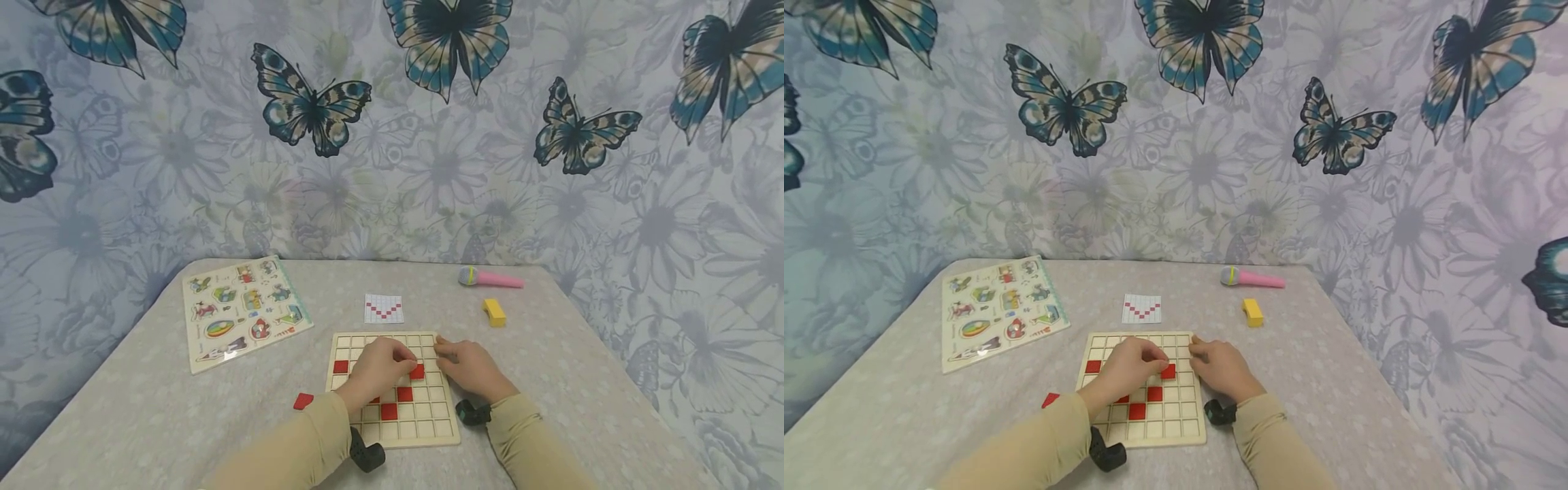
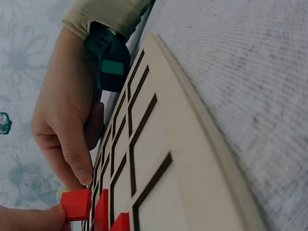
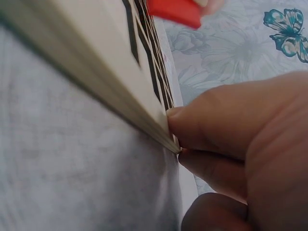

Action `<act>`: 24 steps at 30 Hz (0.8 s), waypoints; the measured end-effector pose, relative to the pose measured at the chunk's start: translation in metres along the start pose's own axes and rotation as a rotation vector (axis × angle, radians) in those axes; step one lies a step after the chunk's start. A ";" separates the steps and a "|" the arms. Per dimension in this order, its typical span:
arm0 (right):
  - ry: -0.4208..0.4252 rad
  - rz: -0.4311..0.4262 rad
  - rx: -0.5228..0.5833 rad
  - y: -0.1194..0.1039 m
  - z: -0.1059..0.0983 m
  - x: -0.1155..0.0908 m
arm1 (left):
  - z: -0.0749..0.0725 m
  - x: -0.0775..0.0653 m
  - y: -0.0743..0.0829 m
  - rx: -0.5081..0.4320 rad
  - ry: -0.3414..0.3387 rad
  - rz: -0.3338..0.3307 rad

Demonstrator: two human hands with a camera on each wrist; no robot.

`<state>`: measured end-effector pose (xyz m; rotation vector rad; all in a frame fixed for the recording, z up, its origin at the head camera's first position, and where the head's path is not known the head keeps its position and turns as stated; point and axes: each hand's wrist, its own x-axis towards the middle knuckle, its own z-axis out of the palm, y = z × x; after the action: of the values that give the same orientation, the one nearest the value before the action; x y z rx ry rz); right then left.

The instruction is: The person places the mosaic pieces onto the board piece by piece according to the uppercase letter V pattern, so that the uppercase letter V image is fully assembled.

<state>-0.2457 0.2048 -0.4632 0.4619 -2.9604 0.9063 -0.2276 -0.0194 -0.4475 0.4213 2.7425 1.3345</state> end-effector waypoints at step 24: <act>-0.018 0.010 0.003 0.001 -0.002 0.000 | 0.004 0.004 0.004 0.060 -0.080 0.023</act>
<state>-0.2461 0.2065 -0.4626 0.4581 -2.9807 0.9126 -0.2293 -0.0130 -0.4462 0.5012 2.7254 1.2151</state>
